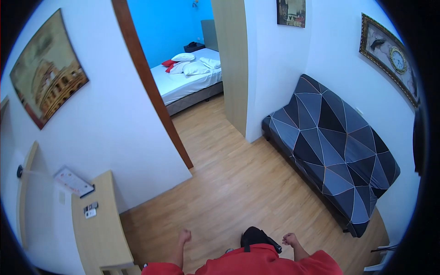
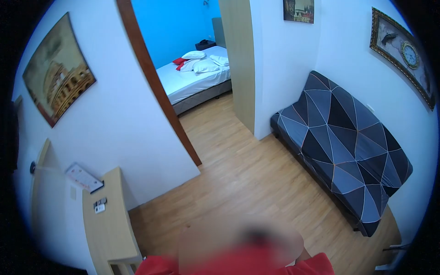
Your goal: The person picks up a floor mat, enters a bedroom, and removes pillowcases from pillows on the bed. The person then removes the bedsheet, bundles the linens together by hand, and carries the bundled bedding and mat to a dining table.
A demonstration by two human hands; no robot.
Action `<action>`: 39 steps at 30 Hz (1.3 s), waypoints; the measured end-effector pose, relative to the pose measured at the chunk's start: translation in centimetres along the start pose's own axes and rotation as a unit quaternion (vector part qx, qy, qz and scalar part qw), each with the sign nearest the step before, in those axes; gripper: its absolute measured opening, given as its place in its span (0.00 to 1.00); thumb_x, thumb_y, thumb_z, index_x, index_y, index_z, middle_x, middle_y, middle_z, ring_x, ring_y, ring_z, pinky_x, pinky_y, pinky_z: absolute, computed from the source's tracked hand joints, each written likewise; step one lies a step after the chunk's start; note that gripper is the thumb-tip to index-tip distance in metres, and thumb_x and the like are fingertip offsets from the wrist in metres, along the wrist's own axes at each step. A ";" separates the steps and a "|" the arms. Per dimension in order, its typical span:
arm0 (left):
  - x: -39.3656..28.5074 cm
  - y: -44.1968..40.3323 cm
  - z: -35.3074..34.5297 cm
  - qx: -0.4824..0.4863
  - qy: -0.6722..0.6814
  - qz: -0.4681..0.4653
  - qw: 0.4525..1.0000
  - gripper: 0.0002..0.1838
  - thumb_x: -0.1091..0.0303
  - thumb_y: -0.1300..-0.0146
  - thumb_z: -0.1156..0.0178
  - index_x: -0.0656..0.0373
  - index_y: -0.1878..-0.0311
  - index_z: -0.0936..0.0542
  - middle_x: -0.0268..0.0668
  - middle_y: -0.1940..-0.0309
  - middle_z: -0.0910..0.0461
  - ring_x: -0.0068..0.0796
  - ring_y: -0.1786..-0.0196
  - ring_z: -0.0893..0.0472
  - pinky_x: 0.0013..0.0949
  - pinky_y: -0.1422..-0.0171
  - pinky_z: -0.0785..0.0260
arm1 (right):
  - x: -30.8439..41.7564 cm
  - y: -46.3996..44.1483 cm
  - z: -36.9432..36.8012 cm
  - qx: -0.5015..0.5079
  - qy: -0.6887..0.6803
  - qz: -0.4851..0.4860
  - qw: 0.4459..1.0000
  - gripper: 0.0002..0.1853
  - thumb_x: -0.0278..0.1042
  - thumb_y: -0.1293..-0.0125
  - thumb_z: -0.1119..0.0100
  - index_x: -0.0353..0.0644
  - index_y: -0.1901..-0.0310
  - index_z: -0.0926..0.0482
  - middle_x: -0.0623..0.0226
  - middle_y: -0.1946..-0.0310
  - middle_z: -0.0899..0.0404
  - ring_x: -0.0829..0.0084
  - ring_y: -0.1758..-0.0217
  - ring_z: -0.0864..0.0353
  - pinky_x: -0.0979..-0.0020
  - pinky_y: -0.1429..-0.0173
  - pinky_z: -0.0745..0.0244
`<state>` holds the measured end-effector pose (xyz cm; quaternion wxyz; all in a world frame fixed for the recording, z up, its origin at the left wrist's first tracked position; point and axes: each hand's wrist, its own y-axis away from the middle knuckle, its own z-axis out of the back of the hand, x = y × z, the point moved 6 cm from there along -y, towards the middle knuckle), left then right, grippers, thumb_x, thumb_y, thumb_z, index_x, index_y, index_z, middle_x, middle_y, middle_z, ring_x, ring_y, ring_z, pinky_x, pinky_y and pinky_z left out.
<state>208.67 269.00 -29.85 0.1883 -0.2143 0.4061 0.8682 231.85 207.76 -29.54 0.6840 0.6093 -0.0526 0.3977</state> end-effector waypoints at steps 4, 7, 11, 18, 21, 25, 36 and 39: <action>-19.2 -10.4 6.8 -0.030 0.149 -0.101 0.983 0.12 0.65 0.45 0.53 0.63 0.76 0.26 0.36 0.87 0.28 0.25 0.85 0.28 0.29 0.81 0.35 | 5.6 -5.5 -3.6 0.046 0.046 -0.071 0.995 0.06 0.25 0.45 0.52 0.33 0.67 0.27 0.57 0.76 0.24 0.67 0.80 0.22 0.73 0.82 0.28; -25.6 -17.4 7.1 0.003 0.184 -0.090 0.979 0.11 0.65 0.44 0.53 0.62 0.74 0.26 0.36 0.85 0.27 0.23 0.86 0.28 0.27 0.83 0.36 | 11.0 -11.7 -5.1 0.072 0.089 -0.108 0.988 0.08 0.30 0.43 0.49 0.33 0.67 0.26 0.58 0.76 0.23 0.66 0.79 0.22 0.72 0.80 0.27; -26.2 -23.3 6.1 0.103 0.129 0.043 0.985 0.12 0.64 0.44 0.52 0.63 0.74 0.26 0.38 0.83 0.26 0.25 0.84 0.26 0.27 0.82 0.32 | 28.7 -20.9 -7.2 0.070 0.163 -0.038 0.983 0.08 0.31 0.48 0.49 0.37 0.78 0.25 0.62 0.82 0.25 0.71 0.83 0.25 0.72 0.81 0.31; -30.4 -37.0 10.8 0.159 -0.113 0.049 0.980 0.14 0.61 0.54 0.39 0.62 0.68 0.24 0.40 0.77 0.23 0.36 0.74 0.22 0.39 0.76 0.29 | 69.8 -35.4 -14.2 0.037 0.079 0.251 0.964 0.05 0.27 0.44 0.51 0.36 0.74 0.27 0.66 0.83 0.27 0.78 0.81 0.28 0.77 0.78 0.33; -36.8 -48.7 11.6 0.235 -0.434 -0.210 0.844 0.12 0.64 0.54 0.42 0.62 0.68 0.23 0.44 0.74 0.22 0.35 0.73 0.21 0.36 0.71 0.29 | 86.4 -34.2 -19.1 0.016 0.121 0.341 0.932 0.05 0.28 0.44 0.51 0.35 0.72 0.27 0.67 0.81 0.27 0.78 0.78 0.27 0.77 0.74 0.32; -49.2 -65.7 17.3 0.105 -0.035 0.017 0.994 0.12 0.63 0.51 0.48 0.64 0.73 0.22 0.48 0.76 0.23 0.37 0.74 0.22 0.36 0.72 0.30 | 95.8 -40.2 -26.3 -0.014 0.111 0.398 0.911 0.06 0.29 0.45 0.47 0.35 0.69 0.27 0.65 0.78 0.26 0.77 0.75 0.26 0.76 0.70 0.31; -95.1 -89.4 37.3 0.111 0.076 -0.199 0.971 0.13 0.61 0.44 0.53 0.62 0.71 0.27 0.39 0.80 0.25 0.27 0.79 0.24 0.27 0.78 0.33 | 103.1 -52.2 -34.9 0.014 0.190 0.205 0.960 0.04 0.26 0.49 0.49 0.35 0.72 0.26 0.65 0.80 0.26 0.79 0.76 0.27 0.77 0.71 0.32; -99.2 -97.8 40.0 0.141 0.168 -0.176 0.960 0.13 0.60 0.43 0.55 0.60 0.70 0.28 0.36 0.80 0.25 0.25 0.79 0.24 0.25 0.79 0.33 | 110.5 -59.0 -36.2 0.017 0.220 0.204 0.954 0.05 0.26 0.49 0.51 0.35 0.72 0.26 0.63 0.81 0.25 0.75 0.77 0.26 0.73 0.71 0.31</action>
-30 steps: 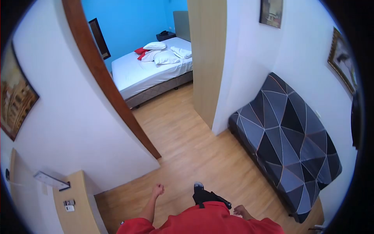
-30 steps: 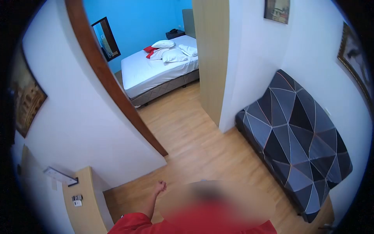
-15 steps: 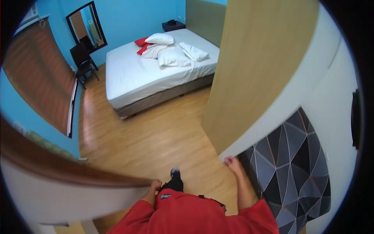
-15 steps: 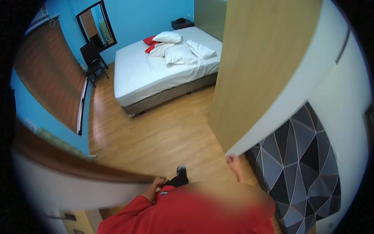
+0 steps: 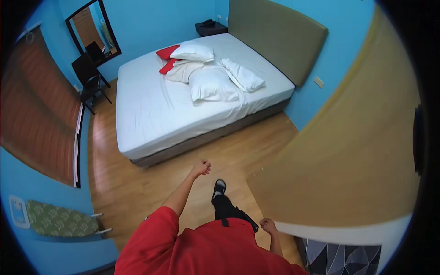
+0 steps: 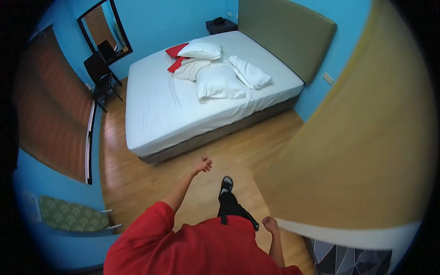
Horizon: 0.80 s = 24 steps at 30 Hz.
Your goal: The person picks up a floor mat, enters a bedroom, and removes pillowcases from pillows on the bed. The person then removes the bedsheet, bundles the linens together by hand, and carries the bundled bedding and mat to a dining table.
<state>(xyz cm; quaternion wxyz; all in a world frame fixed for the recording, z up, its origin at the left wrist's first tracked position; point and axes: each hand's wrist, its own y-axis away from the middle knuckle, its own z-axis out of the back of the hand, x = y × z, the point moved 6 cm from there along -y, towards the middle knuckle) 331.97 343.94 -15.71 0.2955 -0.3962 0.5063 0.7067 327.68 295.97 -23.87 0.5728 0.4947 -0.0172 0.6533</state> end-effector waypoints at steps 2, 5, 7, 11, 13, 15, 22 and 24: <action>0.9 -4.4 2.9 -0.009 0.071 0.045 0.996 0.14 0.59 0.42 0.55 0.60 0.70 0.28 0.35 0.79 0.25 0.26 0.79 0.24 0.26 0.78 0.32 | 4.3 -7.4 1.6 -0.029 0.056 0.051 0.997 0.06 0.27 0.49 0.50 0.35 0.72 0.26 0.62 0.81 0.25 0.72 0.76 0.26 0.71 0.70 0.31; 1.6 -9.4 7.3 -0.045 0.151 0.125 0.979 0.15 0.57 0.41 0.56 0.58 0.71 0.28 0.36 0.78 0.24 0.27 0.78 0.23 0.28 0.77 0.32 | 13.3 -18.9 4.2 -0.002 0.149 0.041 0.988 0.08 0.30 0.48 0.47 0.35 0.69 0.25 0.61 0.79 0.24 0.67 0.73 0.24 0.69 0.66 0.30; 0.3 -13.0 10.1 -0.076 0.209 0.140 0.965 0.16 0.56 0.40 0.56 0.58 0.72 0.28 0.36 0.77 0.24 0.28 0.77 0.23 0.29 0.77 0.31 | 22.0 -24.6 6.1 -0.041 0.038 0.161 0.985 0.10 0.34 0.46 0.46 0.36 0.66 0.26 0.61 0.74 0.23 0.70 0.71 0.25 0.71 0.63 0.30; -1.9 -22.4 13.1 -0.034 0.377 0.118 0.918 0.17 0.55 0.38 0.58 0.60 0.66 0.30 0.40 0.73 0.23 0.33 0.74 0.21 0.33 0.72 0.29 | 37.8 -31.5 10.3 0.013 0.007 0.184 0.983 0.14 0.36 0.43 0.47 0.35 0.61 0.27 0.60 0.68 0.24 0.72 0.66 0.25 0.72 0.60 0.31; -2.7 -27.9 13.8 -0.029 0.435 0.113 0.893 0.20 0.52 0.39 0.58 0.62 0.59 0.35 0.44 0.68 0.24 0.39 0.70 0.21 0.36 0.69 0.28 | 41.7 -34.6 11.7 0.015 0.022 0.192 0.981 0.14 0.37 0.43 0.47 0.35 0.60 0.28 0.60 0.67 0.24 0.72 0.64 0.25 0.73 0.60 0.31; -4.1 -33.3 14.0 -0.066 0.474 0.135 0.868 0.22 0.50 0.39 0.57 0.62 0.56 0.37 0.46 0.65 0.25 0.42 0.68 0.22 0.37 0.68 0.28 | 44.5 -37.0 12.9 0.002 0.064 0.192 0.979 0.14 0.37 0.43 0.47 0.35 0.59 0.27 0.60 0.67 0.23 0.72 0.63 0.24 0.72 0.59 0.31; -6.1 -50.5 14.2 -0.144 0.576 0.151 0.790 0.33 0.51 0.42 0.49 0.61 0.42 0.48 0.47 0.45 0.41 0.48 0.54 0.28 0.46 0.56 0.33 | 42.2 -42.9 15.1 -0.033 0.178 0.045 0.982 0.14 0.37 0.45 0.46 0.36 0.60 0.26 0.58 0.67 0.23 0.67 0.63 0.23 0.69 0.58 0.30; -5.4 -54.0 15.4 -0.192 0.590 0.130 0.773 0.31 0.53 0.43 0.48 0.60 0.44 0.47 0.48 0.47 0.39 0.44 0.58 0.26 0.43 0.61 0.30 | 43.1 -43.9 15.9 0.004 0.156 -0.011 0.988 0.13 0.36 0.46 0.45 0.36 0.61 0.25 0.57 0.67 0.23 0.66 0.63 0.23 0.69 0.58 0.29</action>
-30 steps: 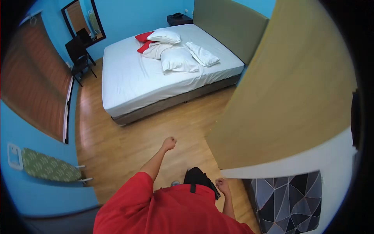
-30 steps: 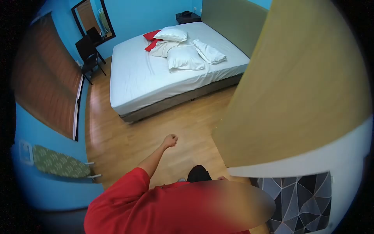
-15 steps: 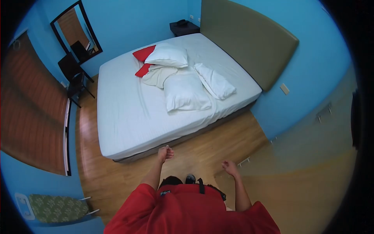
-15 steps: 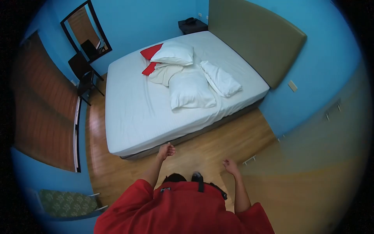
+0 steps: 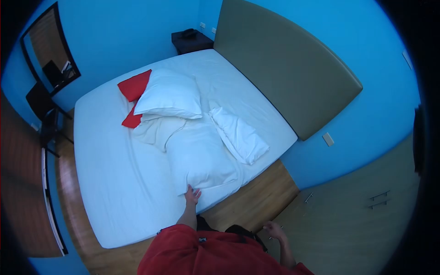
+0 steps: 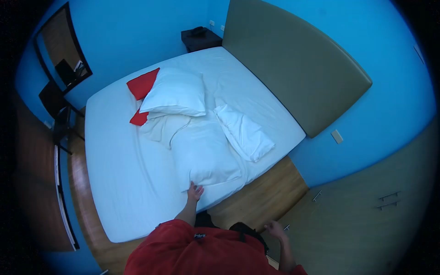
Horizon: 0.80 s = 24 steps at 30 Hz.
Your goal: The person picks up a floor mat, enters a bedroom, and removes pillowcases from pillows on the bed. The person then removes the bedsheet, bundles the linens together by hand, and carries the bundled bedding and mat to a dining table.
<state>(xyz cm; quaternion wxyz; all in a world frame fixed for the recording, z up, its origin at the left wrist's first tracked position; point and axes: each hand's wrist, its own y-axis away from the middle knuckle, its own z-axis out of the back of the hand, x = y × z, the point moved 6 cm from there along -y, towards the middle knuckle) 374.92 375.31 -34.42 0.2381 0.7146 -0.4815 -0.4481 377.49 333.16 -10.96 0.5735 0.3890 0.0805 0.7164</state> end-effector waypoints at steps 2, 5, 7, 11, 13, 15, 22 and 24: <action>-1.2 -1.4 -0.4 -0.089 0.006 0.000 0.996 0.27 0.55 0.42 0.48 0.62 0.48 0.44 0.48 0.51 0.37 0.41 0.65 0.24 0.38 0.68 0.29 | 1.0 -2.1 1.8 -0.015 -0.022 -0.015 1.000 0.13 0.35 0.46 0.45 0.36 0.62 0.26 0.56 0.67 0.23 0.65 0.63 0.23 0.68 0.58 0.29; -3.9 -1.0 -1.5 -0.125 -0.029 -0.071 0.989 0.16 0.60 0.42 0.48 0.65 0.63 0.35 0.44 0.69 0.28 0.31 0.81 0.27 0.29 0.82 0.34 | 4.3 -5.7 3.7 -0.014 -0.019 0.013 1.000 0.13 0.35 0.46 0.44 0.35 0.62 0.26 0.56 0.67 0.23 0.64 0.64 0.23 0.67 0.58 0.29; -6.2 1.2 -4.7 -0.039 -0.035 -0.153 0.987 0.14 0.60 0.42 0.48 0.64 0.70 0.31 0.40 0.78 0.27 0.27 0.84 0.29 0.27 0.84 0.36 | 7.1 -10.1 5.0 -0.014 -0.012 0.062 0.998 0.16 0.35 0.47 0.43 0.35 0.59 0.27 0.55 0.66 0.24 0.62 0.62 0.24 0.66 0.56 0.31; -13.9 12.9 -15.0 0.017 -0.200 -0.233 0.951 0.16 0.59 0.41 0.49 0.60 0.78 0.29 0.33 0.86 0.29 0.22 0.86 0.31 0.25 0.84 0.40 | 19.6 -18.3 6.7 -0.045 0.007 0.273 0.961 0.30 0.41 0.49 0.41 0.36 0.47 0.38 0.48 0.47 0.40 0.52 0.42 0.43 0.60 0.41 0.44; -18.2 18.8 -20.0 0.069 -0.243 -0.281 0.926 0.16 0.59 0.41 0.49 0.59 0.80 0.29 0.32 0.87 0.30 0.19 0.87 0.33 0.22 0.83 0.43 | 28.7 -17.9 9.7 -0.082 0.029 0.405 0.910 0.35 0.44 0.53 0.38 0.35 0.46 0.40 0.49 0.45 0.43 0.49 0.41 0.45 0.58 0.41 0.45; -22.1 25.3 -24.9 0.036 -0.276 -0.343 0.897 0.16 0.60 0.41 0.49 0.59 0.80 0.30 0.31 0.88 0.31 0.18 0.88 0.34 0.22 0.83 0.44 | 34.8 -17.8 11.3 -0.048 0.042 0.511 0.857 0.31 0.43 0.53 0.38 0.35 0.51 0.36 0.51 0.49 0.39 0.50 0.46 0.41 0.57 0.45 0.42; -31.6 38.8 -41.7 -0.030 -0.332 -0.670 0.663 0.11 0.66 0.41 0.48 0.62 0.74 0.31 0.29 0.81 0.34 0.17 0.76 0.36 0.22 0.72 0.42 | 46.2 -11.0 23.9 0.105 -0.199 0.674 0.703 0.07 0.28 0.48 0.48 0.34 0.69 0.28 0.53 0.74 0.29 0.62 0.73 0.27 0.66 0.65 0.31; -31.5 37.4 -41.8 -0.071 -0.508 -0.619 0.595 0.10 0.65 0.41 0.49 0.62 0.72 0.32 0.31 0.79 0.36 0.19 0.75 0.37 0.23 0.72 0.43 | 48.0 -15.9 19.5 0.147 -0.266 0.590 0.748 0.07 0.29 0.45 0.50 0.32 0.71 0.29 0.53 0.78 0.29 0.66 0.75 0.28 0.66 0.67 0.32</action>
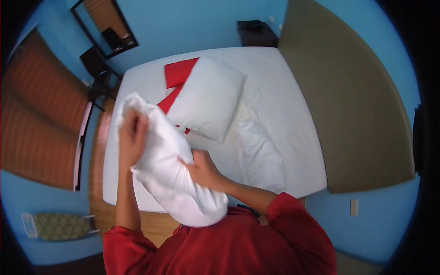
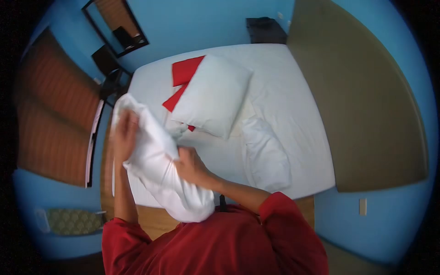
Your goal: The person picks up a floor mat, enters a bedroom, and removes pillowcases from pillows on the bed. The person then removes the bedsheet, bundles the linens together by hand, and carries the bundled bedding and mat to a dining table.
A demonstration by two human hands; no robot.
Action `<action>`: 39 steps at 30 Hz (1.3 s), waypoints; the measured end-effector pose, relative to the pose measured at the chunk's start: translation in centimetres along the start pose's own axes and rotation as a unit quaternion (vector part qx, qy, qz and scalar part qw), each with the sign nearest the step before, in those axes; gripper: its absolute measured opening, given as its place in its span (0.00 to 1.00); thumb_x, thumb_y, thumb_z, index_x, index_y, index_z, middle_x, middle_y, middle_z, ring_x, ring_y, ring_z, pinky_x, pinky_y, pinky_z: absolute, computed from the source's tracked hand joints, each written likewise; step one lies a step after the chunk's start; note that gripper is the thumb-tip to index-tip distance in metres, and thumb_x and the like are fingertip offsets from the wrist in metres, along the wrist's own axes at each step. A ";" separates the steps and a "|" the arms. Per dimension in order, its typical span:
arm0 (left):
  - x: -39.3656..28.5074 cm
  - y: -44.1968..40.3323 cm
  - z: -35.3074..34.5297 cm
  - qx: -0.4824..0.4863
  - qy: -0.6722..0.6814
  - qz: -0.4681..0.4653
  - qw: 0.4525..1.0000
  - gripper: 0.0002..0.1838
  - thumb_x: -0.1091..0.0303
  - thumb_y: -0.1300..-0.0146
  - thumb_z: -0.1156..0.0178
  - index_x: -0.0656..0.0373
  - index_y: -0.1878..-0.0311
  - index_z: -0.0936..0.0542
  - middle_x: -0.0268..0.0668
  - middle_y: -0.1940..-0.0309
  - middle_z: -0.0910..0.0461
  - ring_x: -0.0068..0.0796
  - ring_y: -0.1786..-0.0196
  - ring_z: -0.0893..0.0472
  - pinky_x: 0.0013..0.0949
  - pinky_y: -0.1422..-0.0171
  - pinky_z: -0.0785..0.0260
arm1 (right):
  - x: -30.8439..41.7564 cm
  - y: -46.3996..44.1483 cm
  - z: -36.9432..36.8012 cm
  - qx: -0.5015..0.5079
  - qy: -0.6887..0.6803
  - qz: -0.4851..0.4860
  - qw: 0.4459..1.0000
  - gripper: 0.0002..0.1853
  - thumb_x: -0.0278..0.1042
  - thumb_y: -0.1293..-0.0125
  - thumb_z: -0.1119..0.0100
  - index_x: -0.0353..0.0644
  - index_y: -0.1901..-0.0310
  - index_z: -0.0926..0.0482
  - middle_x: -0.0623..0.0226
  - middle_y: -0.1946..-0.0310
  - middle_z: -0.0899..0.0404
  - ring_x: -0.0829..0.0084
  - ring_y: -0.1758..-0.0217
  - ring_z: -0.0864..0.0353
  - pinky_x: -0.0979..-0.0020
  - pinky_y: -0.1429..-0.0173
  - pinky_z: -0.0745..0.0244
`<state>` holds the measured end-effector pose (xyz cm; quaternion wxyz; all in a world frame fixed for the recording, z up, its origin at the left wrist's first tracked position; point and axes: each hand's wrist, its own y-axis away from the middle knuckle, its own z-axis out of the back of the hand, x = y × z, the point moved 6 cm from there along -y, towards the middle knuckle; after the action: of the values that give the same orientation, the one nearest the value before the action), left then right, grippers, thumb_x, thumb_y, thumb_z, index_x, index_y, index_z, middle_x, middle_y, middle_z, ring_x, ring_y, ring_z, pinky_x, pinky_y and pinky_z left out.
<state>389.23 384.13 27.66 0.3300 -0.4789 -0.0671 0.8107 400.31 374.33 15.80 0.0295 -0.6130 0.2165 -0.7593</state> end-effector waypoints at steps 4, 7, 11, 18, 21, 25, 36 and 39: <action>9.9 9.7 -4.6 0.218 -0.162 -0.062 0.960 0.08 0.71 0.49 0.46 0.63 0.68 0.33 0.46 0.72 0.34 0.43 0.70 0.31 0.37 0.64 0.37 | -8.6 -1.0 -2.5 -0.040 -0.105 -0.233 0.966 0.15 0.38 0.39 0.53 0.31 0.67 0.27 0.59 0.77 0.25 0.75 0.73 0.30 0.73 0.66 0.34; 11.6 14.2 -2.3 0.322 -0.221 0.184 0.902 0.10 0.66 0.44 0.54 0.62 0.67 0.29 0.53 0.66 0.31 0.50 0.64 0.27 0.45 0.59 0.37 | -11.0 -0.8 -3.9 -0.014 -0.210 -0.228 0.951 0.17 0.40 0.38 0.53 0.30 0.68 0.27 0.64 0.75 0.25 0.80 0.71 0.31 0.76 0.64 0.35; 16.1 18.0 3.0 0.252 -0.278 0.398 0.837 0.22 0.57 0.39 0.65 0.69 0.61 0.30 0.53 0.64 0.28 0.45 0.64 0.25 0.41 0.59 0.36 | -8.8 -1.0 -7.0 0.076 -0.293 -0.242 0.922 0.18 0.42 0.38 0.54 0.31 0.64 0.27 0.66 0.69 0.25 0.79 0.66 0.31 0.76 0.60 0.36; 12.3 16.9 1.7 -0.091 0.163 0.572 0.799 0.24 0.50 0.39 0.63 0.59 0.49 0.35 0.37 0.58 0.28 0.29 0.60 0.29 0.32 0.57 0.37 | -4.4 2.6 -10.0 0.221 -0.364 -0.132 0.895 0.22 0.40 0.37 0.56 0.31 0.48 0.37 0.58 0.55 0.30 0.71 0.51 0.34 0.73 0.45 0.42; 5.4 11.4 0.2 -0.141 0.352 0.490 0.785 0.26 0.49 0.41 0.57 0.64 0.51 0.33 0.39 0.63 0.27 0.28 0.63 0.27 0.30 0.58 0.34 | -1.8 4.1 -9.1 0.195 -0.381 -0.150 0.891 0.22 0.39 0.37 0.56 0.32 0.47 0.39 0.58 0.53 0.33 0.70 0.49 0.36 0.73 0.45 0.43; -3.8 6.0 2.1 0.019 0.159 0.459 0.874 0.22 0.54 0.46 0.44 0.67 0.60 0.28 0.39 0.70 0.24 0.28 0.68 0.25 0.31 0.60 0.33 | 3.8 3.4 -7.9 0.312 -0.332 0.001 0.890 0.24 0.42 0.38 0.53 0.32 0.47 0.39 0.52 0.51 0.35 0.63 0.48 0.35 0.71 0.43 0.44; -13.1 2.1 8.5 0.481 -0.144 -0.035 0.864 0.11 0.66 0.60 0.33 0.59 0.73 0.22 0.34 0.82 0.25 0.31 0.81 0.26 0.26 0.77 0.37 | 18.8 -11.3 8.4 0.321 -0.100 0.277 0.900 0.08 0.22 0.45 0.50 0.34 0.62 0.27 0.61 0.67 0.26 0.71 0.66 0.26 0.73 0.60 0.31; -14.3 2.1 4.9 0.525 -0.089 -0.125 0.837 0.12 0.67 0.58 0.36 0.60 0.69 0.23 0.37 0.77 0.23 0.35 0.76 0.23 0.28 0.72 0.33 | 13.5 -5.6 1.1 0.544 -0.092 0.206 0.808 0.18 0.30 0.46 0.46 0.31 0.55 0.32 0.53 0.60 0.29 0.64 0.57 0.28 0.69 0.52 0.35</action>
<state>388.89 375.00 39.82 0.6231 -0.1476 0.2799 0.7153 399.26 374.92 30.44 0.5333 -0.5044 -0.1148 -0.6693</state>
